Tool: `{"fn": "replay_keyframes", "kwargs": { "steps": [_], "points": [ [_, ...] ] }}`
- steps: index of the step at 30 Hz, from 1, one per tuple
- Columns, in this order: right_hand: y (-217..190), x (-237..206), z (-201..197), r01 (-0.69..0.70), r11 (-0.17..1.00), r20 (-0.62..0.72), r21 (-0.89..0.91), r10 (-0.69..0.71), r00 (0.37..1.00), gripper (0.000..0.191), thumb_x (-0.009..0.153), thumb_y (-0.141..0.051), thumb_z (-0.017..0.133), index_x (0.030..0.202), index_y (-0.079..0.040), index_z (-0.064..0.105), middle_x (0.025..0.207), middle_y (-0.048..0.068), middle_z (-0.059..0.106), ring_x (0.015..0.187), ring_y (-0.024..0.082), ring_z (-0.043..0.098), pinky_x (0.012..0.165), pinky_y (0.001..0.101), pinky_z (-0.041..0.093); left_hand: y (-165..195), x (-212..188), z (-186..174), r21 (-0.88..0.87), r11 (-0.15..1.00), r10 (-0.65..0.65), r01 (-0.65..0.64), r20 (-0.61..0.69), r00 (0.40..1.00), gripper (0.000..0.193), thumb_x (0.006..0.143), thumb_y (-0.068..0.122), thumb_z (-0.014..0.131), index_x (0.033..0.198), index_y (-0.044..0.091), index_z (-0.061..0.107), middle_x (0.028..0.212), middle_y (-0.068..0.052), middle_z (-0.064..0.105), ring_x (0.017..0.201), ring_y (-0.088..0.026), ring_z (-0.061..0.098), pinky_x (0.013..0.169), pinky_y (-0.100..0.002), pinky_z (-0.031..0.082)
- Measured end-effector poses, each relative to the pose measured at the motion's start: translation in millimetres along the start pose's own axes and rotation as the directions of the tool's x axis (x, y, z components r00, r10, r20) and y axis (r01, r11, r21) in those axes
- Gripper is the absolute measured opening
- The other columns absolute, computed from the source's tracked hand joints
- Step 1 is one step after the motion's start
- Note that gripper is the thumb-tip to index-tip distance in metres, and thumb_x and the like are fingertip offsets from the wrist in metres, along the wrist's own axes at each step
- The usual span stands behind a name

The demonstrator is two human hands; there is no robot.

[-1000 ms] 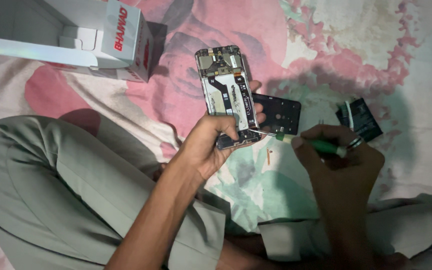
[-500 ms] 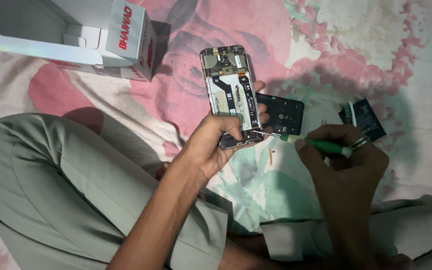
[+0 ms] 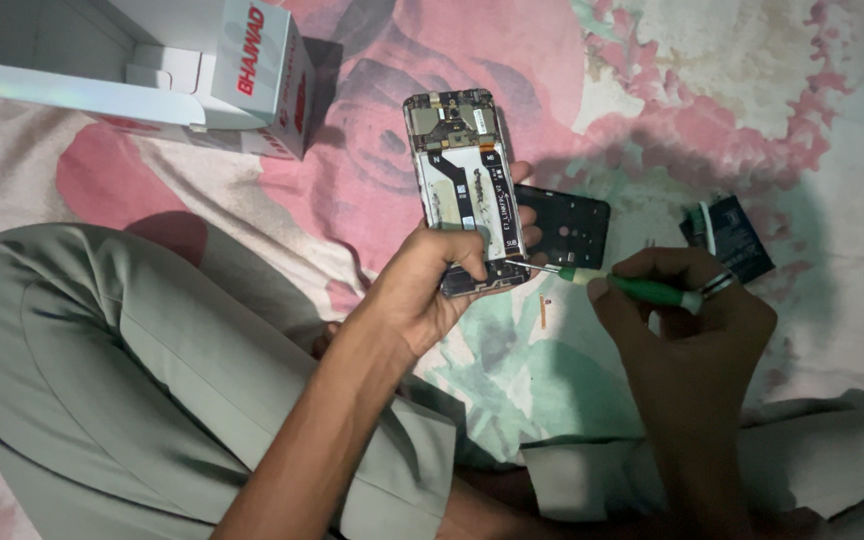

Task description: The person uses a small screwdriver to remove screws from the internal frame of a disassembled smartphone. They hold the phone in one hand and manipulate the screwdriver with the other, placing removed screws on the bedsheet.

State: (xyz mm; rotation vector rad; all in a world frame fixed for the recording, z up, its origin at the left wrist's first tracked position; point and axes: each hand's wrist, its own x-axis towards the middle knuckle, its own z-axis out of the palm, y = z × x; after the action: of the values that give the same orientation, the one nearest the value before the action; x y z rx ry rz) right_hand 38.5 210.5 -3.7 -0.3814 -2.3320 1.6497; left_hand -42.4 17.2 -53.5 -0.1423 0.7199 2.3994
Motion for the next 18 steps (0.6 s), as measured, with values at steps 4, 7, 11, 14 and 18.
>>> {"fn": "replay_keyframes", "kwargs": {
  "steps": [4,7,11,14,18],
  "points": [
    [0.0,-0.4,-0.5,0.008,1.000,0.008,0.016,-0.008,1.000,0.019,0.085,0.003,0.080,0.100,0.000,0.068,0.093,0.000,0.068,0.083,0.004,0.062,0.068,0.0184,0.047,-0.4,0.5,1.1,-0.018,1.000,0.001,-0.002,-0.003,1.000,0.091,0.064,-0.012,0.045,0.155,0.002,0.043,0.120,-0.018,0.063,0.110,-0.030,0.067,0.095,-0.043,0.062],
    [-0.9,-0.7,-2.2,-0.040,0.996,-0.006,-0.086,0.040,0.999,0.019,0.086,0.003,0.082,0.099,0.000,0.069,0.090,0.003,0.067,0.075,0.006,0.057,0.061,0.0204,0.039,0.3,0.6,2.2,-0.009,1.000,-0.004,0.004,-0.038,0.999,0.092,0.063,-0.013,0.045,0.153,0.002,0.044,0.120,-0.017,0.063,0.110,-0.029,0.068,0.094,-0.042,0.062],
    [-1.6,0.1,-1.3,0.004,1.000,0.009,-0.018,-0.004,1.000,0.020,0.085,0.002,0.081,0.099,-0.001,0.068,0.091,0.001,0.068,0.081,0.005,0.063,0.068,0.0183,0.047,0.9,0.5,2.9,-0.014,1.000,0.009,-0.009,-0.001,1.000,0.091,0.064,-0.014,0.047,0.153,0.001,0.044,0.119,-0.017,0.062,0.109,-0.028,0.067,0.094,-0.042,0.062],
    [-2.4,0.0,-0.6,0.023,0.999,0.002,-0.036,-0.023,1.000,0.019,0.085,0.003,0.081,0.098,0.000,0.068,0.093,0.001,0.068,0.082,0.004,0.062,0.066,0.0184,0.045,1.0,0.5,2.7,0.004,1.000,0.009,-0.009,-0.018,1.000,0.091,0.064,-0.014,0.047,0.153,0.001,0.045,0.119,-0.018,0.063,0.109,-0.029,0.067,0.094,-0.041,0.062],
    [-3.3,-1.7,0.0,-0.008,1.000,0.003,-0.029,0.008,1.000,0.018,0.085,0.003,0.081,0.098,0.000,0.068,0.092,0.002,0.068,0.080,0.005,0.062,0.065,0.0186,0.045,0.4,-0.2,2.1,0.006,1.000,-0.002,0.002,-0.022,1.000,0.091,0.063,-0.014,0.047,0.153,0.002,0.045,0.119,-0.016,0.062,0.109,-0.028,0.066,0.093,-0.041,0.062]
  ]
}}
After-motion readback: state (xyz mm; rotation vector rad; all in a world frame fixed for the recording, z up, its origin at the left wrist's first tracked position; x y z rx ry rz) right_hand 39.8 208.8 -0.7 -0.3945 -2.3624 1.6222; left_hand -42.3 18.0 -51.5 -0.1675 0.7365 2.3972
